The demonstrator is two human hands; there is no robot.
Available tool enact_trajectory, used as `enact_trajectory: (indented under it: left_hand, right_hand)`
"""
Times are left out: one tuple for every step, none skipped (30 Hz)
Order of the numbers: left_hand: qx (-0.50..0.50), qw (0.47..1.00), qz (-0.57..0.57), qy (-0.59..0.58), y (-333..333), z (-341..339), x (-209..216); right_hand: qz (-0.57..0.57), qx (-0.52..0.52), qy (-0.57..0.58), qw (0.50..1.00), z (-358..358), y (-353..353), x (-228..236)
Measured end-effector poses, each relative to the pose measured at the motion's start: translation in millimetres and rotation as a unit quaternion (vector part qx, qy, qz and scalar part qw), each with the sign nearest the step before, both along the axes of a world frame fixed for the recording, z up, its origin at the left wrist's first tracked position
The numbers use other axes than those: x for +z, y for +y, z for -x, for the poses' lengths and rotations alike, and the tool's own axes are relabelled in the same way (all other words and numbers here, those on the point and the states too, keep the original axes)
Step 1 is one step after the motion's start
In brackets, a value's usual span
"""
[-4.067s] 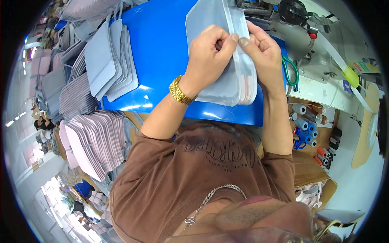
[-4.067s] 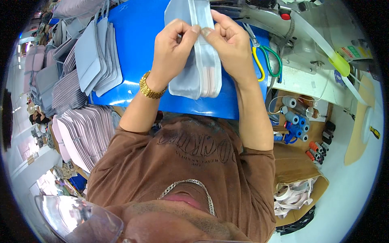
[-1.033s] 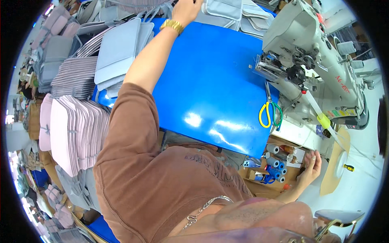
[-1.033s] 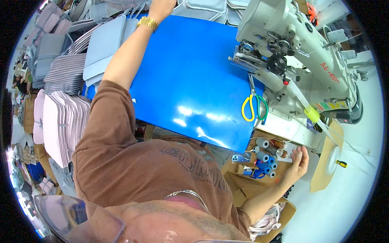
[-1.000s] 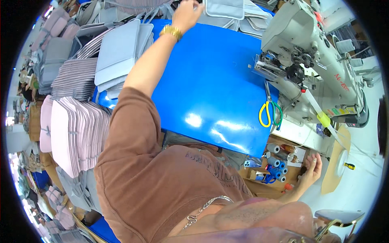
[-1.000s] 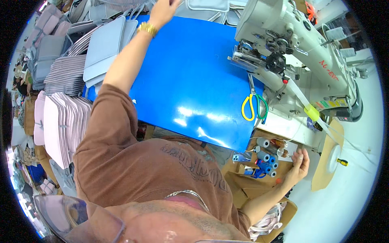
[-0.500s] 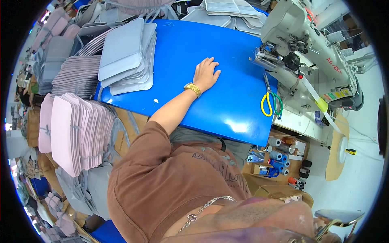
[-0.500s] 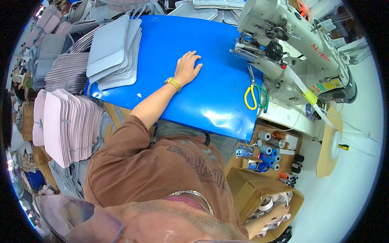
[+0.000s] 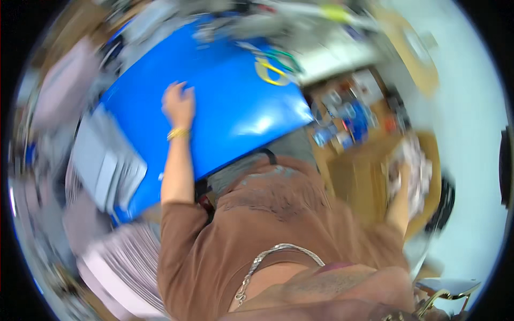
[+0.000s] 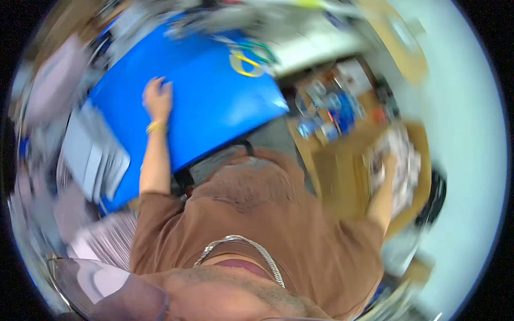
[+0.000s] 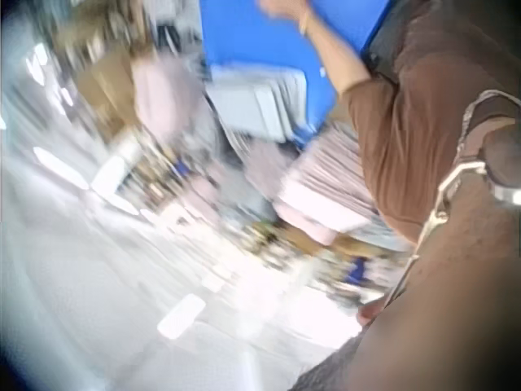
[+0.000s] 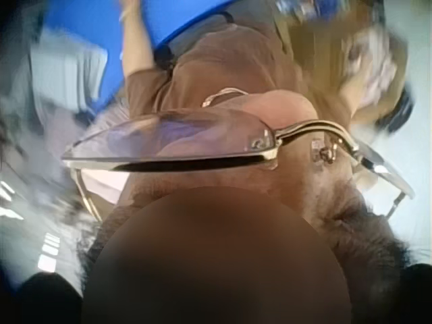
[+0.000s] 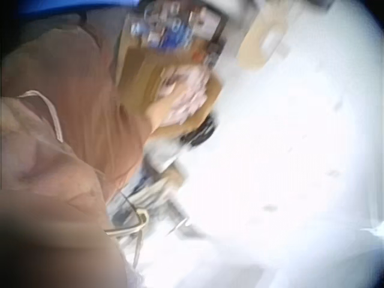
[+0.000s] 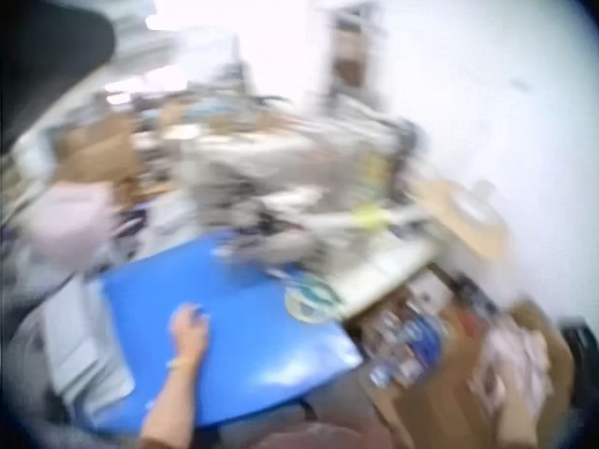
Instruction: The recorder is assembling and organizing small fabric pouches at a workstation in a garment factory.
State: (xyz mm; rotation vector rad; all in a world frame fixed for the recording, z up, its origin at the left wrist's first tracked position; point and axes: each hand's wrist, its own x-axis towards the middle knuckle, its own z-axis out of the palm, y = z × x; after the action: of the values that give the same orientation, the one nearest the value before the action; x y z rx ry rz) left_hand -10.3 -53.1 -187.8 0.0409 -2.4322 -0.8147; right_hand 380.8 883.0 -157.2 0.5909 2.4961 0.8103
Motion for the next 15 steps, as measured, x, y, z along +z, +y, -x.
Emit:
enact_trajectory:
  left_hand:
    - [-0.018,0.999,0.050,-0.006,3.9,4.1,26.9]
    - [0.005,0.997,0.074,-0.004,-16.1,-9.6,43.1]
    - [-0.021,0.994,0.105,-0.008,-23.3,-4.9,49.6]
    - [-0.035,0.995,0.094,0.012,-22.2,7.0,40.2]
    - [-0.032,0.996,0.085,-0.013,-15.5,11.3,40.5]
    - [-0.042,0.996,0.071,-0.024,-18.8,13.9,34.1]
    - [-0.052,0.996,0.061,-0.032,-18.6,17.5,28.6]
    - [-0.056,0.996,0.051,-0.038,-16.5,21.0,24.9]
    - [-0.067,0.996,0.049,-0.038,-14.3,22.7,23.0]
    - [-0.068,0.996,0.046,-0.039,-13.7,20.8,20.4]
    - [-0.062,0.996,0.044,-0.039,-17.3,17.0,20.4]
    - [-0.067,0.996,0.042,-0.035,-16.6,16.0,21.0]
    - [-0.069,0.996,0.046,-0.035,-14.7,16.1,21.2]
    - [-0.059,0.996,0.055,-0.034,-18.2,13.5,22.7]
    - [-0.059,0.996,0.053,-0.028,-20.3,13.4,22.5]
  right_hand:
    - [0.100,-0.110,0.085,0.985,34.5,-59.8,-65.9]
    - [0.082,0.039,0.165,0.982,76.6,-117.5,-52.5]
    - [0.102,-0.017,0.263,0.959,84.0,-161.6,-3.4]
    - [0.099,-0.083,0.322,0.938,73.2,-152.5,27.1]
    - [0.115,-0.081,0.357,0.923,62.8,-146.7,57.9]
    - [0.120,-0.105,0.415,0.896,66.9,-158.4,93.5]
    - [0.161,-0.124,0.458,0.865,60.0,-161.6,125.4]
    - [0.202,-0.136,0.503,0.829,55.4,-160.8,149.6]
    - [0.277,-0.174,0.581,0.745,49.0,-157.7,163.3]
    - [0.349,-0.203,0.649,0.645,44.8,-155.2,172.5]
    - [0.379,-0.198,0.696,0.576,51.6,-174.5,188.0]
    - [0.383,-0.143,0.727,0.552,40.5,-150.8,200.5]
    - [0.368,-0.132,0.754,0.527,23.9,-137.1,202.6]
    - [0.365,-0.118,0.777,0.499,37.1,-155.5,219.6]
    - [0.365,-0.114,0.780,0.495,39.4,-160.8,236.9]
